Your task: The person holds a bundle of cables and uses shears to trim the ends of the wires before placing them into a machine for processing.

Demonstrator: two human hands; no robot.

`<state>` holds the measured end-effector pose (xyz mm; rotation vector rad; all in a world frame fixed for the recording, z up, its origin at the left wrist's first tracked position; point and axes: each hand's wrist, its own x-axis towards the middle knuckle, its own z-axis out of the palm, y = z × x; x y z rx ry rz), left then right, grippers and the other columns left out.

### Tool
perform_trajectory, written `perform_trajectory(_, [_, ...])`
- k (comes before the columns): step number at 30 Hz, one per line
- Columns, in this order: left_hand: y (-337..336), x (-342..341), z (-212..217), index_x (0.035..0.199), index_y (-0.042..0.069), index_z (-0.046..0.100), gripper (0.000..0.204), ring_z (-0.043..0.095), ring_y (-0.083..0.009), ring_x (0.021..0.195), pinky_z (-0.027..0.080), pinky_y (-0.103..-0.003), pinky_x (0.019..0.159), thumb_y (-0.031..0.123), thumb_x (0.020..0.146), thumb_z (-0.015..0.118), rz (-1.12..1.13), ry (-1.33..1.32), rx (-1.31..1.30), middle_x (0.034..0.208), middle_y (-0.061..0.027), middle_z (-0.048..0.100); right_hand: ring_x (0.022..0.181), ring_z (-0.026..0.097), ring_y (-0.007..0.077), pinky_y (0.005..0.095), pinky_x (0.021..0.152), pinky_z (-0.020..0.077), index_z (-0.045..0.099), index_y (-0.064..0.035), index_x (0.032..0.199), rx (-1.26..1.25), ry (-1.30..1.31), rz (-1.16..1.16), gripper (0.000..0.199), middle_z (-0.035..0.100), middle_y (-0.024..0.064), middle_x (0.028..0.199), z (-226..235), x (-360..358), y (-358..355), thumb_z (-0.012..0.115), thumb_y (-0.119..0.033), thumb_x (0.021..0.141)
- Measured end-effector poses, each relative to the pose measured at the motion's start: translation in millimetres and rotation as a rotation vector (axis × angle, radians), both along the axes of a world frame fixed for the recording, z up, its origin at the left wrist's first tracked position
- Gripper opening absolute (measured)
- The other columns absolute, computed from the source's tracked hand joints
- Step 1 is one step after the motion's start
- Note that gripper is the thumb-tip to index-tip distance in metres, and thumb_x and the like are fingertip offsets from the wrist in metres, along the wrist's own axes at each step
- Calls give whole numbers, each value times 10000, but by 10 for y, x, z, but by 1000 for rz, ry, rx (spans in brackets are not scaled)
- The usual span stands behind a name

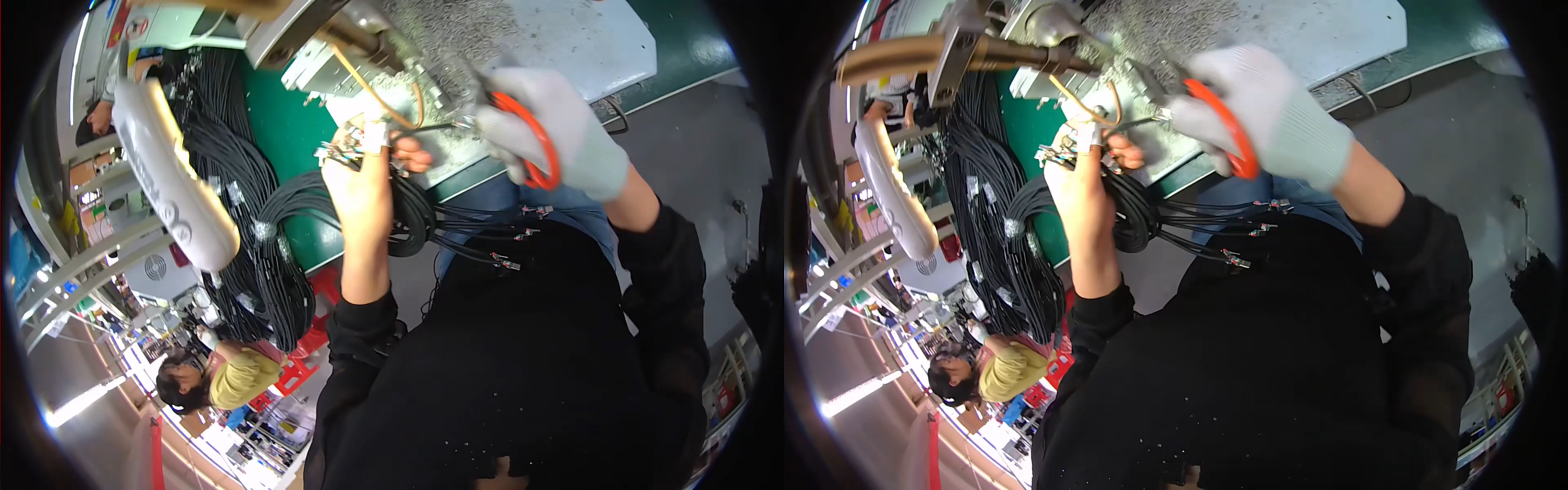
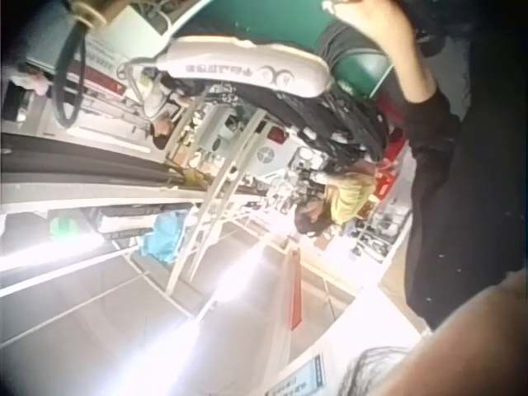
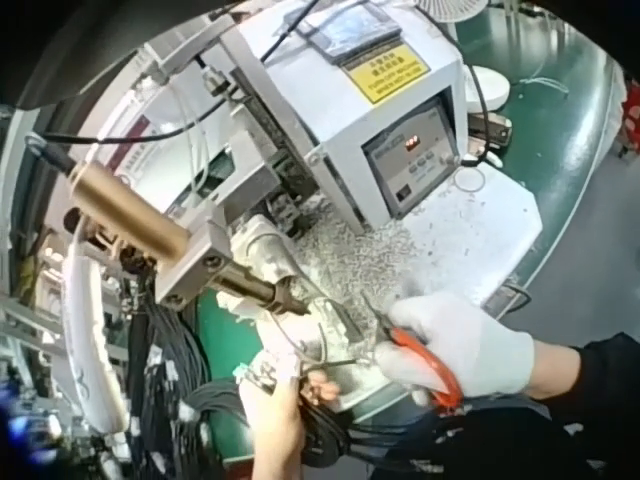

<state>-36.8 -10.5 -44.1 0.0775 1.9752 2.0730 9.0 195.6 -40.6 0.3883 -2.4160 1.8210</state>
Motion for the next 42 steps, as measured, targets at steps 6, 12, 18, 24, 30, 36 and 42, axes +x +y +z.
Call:
perform_trajectory(6, [-164, -12, 136, 1009, -17, 524, 143, 590, -133, 543, 466, -240, 488, 120, 976, 498, -337, -256, 77, 745, -112, 621, 421, 517, 92, 236, 442, 440, 556, 12, 787, -337, -648, -221, 205, 547, 30, 573, 431, 409, -51, 553, -180, 859])
perform_trajectory(12, [-105, 228, 279, 1013, -13, 519, 129, 564, -117, 527, 436, -225, 456, 98, 985, 460, -451, -272, 305, 741, -100, 618, 422, 507, 87, 251, 464, 457, 558, 28, 808, -387, -575, -296, 199, 515, 26, 528, 252, 510, 55, 548, -164, 860])
perform_trajectory(18, [-79, 290, 145, 993, -6, 518, 157, 489, -67, 512, 374, -190, 439, 122, 1000, 427, -37, 524, -58, 707, -60, 581, 418, 483, 83, 244, 573, 516, 538, 36, 834, -378, -671, -376, 125, 497, 17, 521, 251, 732, 117, 479, -72, 856])
perform_trajectory(24, [-411, 245, 366, 994, -10, 527, 157, 543, -75, 599, 430, -210, 532, 139, 973, 482, -306, -27, 418, 710, -48, 585, 450, 512, 91, 248, 558, 497, 562, 33, 861, 56, -506, -501, 149, 516, 29, 545, 67, 981, 416, 532, -113, 857])
perform_trajectory(30, [-179, 419, 438, 1001, -14, 554, 167, 539, -73, 628, 428, -215, 565, 123, 906, 563, -750, -40, -36, 746, -44, 603, 467, 521, 59, 193, 448, 410, 606, 17, 882, -135, -317, -192, 138, 575, 28, 588, 623, 670, -28, 582, -113, 842])
perform_trajectory(36, [-46, 565, 476, 993, -3, 583, 189, 575, -83, 663, 466, -232, 596, -10, 805, 596, -553, 218, -209, 792, -57, 632, 443, 530, 78, 204, 429, 418, 587, 23, 833, -31, -205, -21, 162, 565, 37, 569, 515, 479, -61, 579, -138, 850])
perform_trajectory(42, [-58, 519, 369, 942, 21, 606, 182, 630, -104, 721, 497, -259, 576, -57, 786, 658, -524, 627, -179, 847, -68, 659, 486, 595, 141, 249, 478, 464, 594, -6, 753, -225, -774, 97, 226, 591, 61, 602, 719, 507, -1, 579, -203, 864])
